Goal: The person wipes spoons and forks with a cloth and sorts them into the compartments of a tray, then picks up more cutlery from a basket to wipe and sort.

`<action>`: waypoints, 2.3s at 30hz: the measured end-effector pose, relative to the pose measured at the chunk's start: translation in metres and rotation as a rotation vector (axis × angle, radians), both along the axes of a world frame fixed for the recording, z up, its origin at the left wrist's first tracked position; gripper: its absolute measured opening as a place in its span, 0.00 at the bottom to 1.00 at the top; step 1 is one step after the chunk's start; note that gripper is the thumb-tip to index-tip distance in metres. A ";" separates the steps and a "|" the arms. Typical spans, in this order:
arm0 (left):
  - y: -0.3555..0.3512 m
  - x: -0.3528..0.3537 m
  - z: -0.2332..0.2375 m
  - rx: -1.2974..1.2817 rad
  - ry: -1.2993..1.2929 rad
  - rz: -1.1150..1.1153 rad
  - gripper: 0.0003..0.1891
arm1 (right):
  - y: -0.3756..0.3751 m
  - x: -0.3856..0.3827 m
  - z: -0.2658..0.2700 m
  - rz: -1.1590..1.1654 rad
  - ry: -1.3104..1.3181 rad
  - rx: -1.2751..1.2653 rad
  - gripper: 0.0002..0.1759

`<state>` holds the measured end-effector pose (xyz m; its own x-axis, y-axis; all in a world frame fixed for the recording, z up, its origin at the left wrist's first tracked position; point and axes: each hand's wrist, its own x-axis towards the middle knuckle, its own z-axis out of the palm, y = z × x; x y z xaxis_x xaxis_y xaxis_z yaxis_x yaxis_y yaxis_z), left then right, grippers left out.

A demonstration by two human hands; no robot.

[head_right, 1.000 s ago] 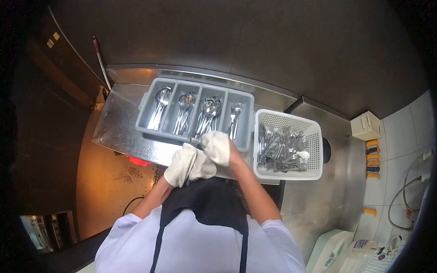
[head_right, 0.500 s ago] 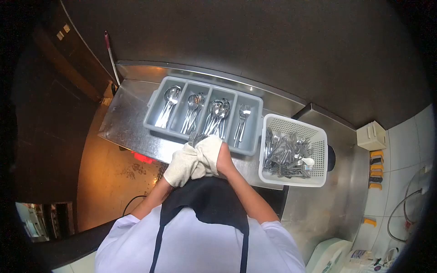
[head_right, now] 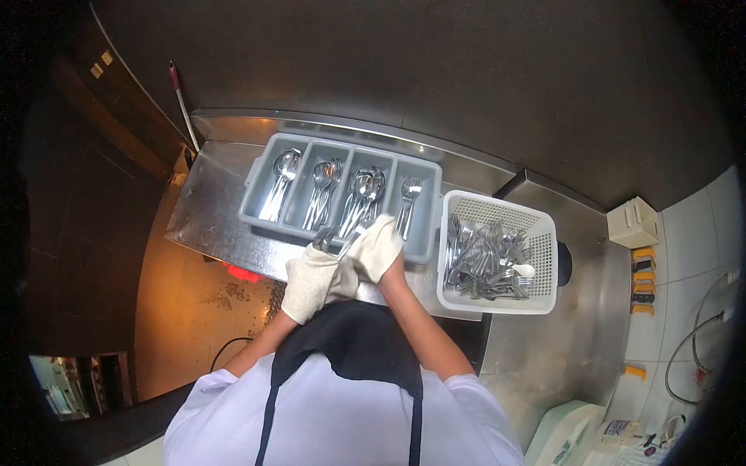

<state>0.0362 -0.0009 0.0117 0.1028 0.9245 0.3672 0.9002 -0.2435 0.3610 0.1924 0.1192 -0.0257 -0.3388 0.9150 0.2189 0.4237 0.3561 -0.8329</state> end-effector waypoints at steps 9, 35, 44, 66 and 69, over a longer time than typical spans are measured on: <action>0.014 0.012 0.010 -0.048 -0.008 -0.109 0.08 | -0.025 0.005 -0.017 0.120 0.756 -0.723 0.13; 0.016 0.013 -0.003 -0.254 0.280 0.031 0.11 | -0.033 -0.007 -0.017 0.127 0.521 -0.693 0.14; 0.016 0.016 -0.030 -0.229 0.124 -0.091 0.19 | -0.046 0.003 -0.001 0.054 0.646 -0.767 0.14; 0.021 0.040 0.012 -0.247 -0.199 -0.266 0.26 | -0.034 0.011 -0.006 -0.106 0.696 -0.791 0.15; 0.026 0.033 -0.007 -0.080 -0.286 -0.392 0.25 | -0.032 0.021 -0.032 0.069 0.642 -0.774 0.16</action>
